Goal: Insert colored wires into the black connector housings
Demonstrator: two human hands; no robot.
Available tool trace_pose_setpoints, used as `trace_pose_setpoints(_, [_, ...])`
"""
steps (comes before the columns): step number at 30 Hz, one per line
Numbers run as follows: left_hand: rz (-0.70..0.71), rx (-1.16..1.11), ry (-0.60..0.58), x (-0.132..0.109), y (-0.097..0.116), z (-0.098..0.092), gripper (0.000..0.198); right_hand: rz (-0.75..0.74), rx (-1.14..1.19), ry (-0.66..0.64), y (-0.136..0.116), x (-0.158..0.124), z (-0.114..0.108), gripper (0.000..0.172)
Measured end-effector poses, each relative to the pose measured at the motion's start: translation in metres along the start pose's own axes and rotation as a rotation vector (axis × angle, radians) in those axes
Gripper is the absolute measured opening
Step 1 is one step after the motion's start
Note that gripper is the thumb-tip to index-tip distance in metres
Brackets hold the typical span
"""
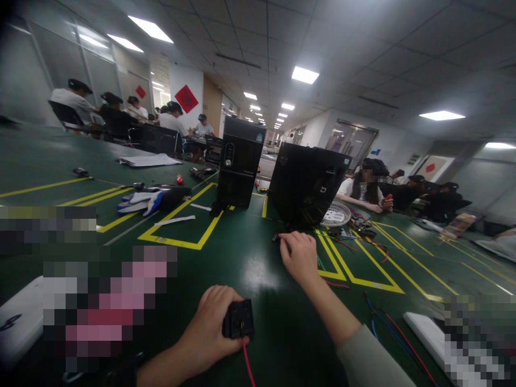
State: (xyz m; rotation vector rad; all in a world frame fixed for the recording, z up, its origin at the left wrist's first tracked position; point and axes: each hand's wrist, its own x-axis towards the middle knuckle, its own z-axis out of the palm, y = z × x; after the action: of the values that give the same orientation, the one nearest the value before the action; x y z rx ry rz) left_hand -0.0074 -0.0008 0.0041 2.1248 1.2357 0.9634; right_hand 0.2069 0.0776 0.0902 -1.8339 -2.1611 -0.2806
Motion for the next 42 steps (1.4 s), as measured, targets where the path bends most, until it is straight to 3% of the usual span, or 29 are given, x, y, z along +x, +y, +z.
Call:
trace_pose_setpoints(3, [0.012, 0.004, 0.001, 0.0, 0.0, 0.0, 0.042, -0.167, 0.145, -0.096, -0.024, -0.057, -0.011, 0.026])
trace_pose_setpoints(5, [0.02, 0.015, 0.006, 0.0, 0.001, 0.001, 0.039, -0.244, 0.353, -0.255, -0.039, -0.092, -0.014, 0.026])
trace_pose_setpoints(10, [0.027, 0.047, 0.014, 0.0, 0.002, 0.002, 0.031, -0.069, 0.768, -0.568, -0.058, -0.138, 0.001, 0.02])
trace_pose_setpoints(15, [0.017, 0.072, 0.029, 0.0, 0.002, 0.003, 0.031, 0.092, 0.926, -0.551, -0.06, -0.143, 0.022, 0.016])
trace_pose_setpoints(18, [0.024, 0.054, 0.022, 0.0, 0.0, 0.003, 0.034, 0.193, 1.036, -0.52, -0.059, -0.142, 0.026, 0.023])
trace_pose_setpoints(22, [0.04, 0.003, 0.011, 0.0, -0.001, 0.002, 0.038, 0.275, 1.019, -0.451, -0.057, -0.141, 0.028, 0.031])
trace_pose_setpoints(26, [0.022, -0.002, 0.042, -0.001, 0.0, 0.001, 0.035, 0.378, 1.11, -0.547, -0.058, -0.141, 0.027, 0.046])
trace_pose_setpoints(29, [0.01, 0.005, 0.047, -0.001, 0.001, 0.001, 0.034, 0.394, 1.139, -0.602, -0.06, -0.141, 0.021, 0.053])
trace_pose_setpoints(32, [0.02, 0.012, 0.046, -0.001, 0.002, 0.0, 0.032, 0.416, 1.13, -0.562, -0.06, -0.14, 0.016, 0.055])
trace_pose_setpoints(37, [0.038, 0.024, 0.016, 0.001, 0.001, 0.0, 0.034, 0.392, 1.093, -0.607, -0.06, -0.144, 0.021, 0.06])
trace_pose_setpoints(42, [0.065, 0.023, -0.002, 0.001, 0.0, 0.0, 0.037, 0.21, 0.955, -0.525, -0.056, -0.15, 0.028, 0.042])
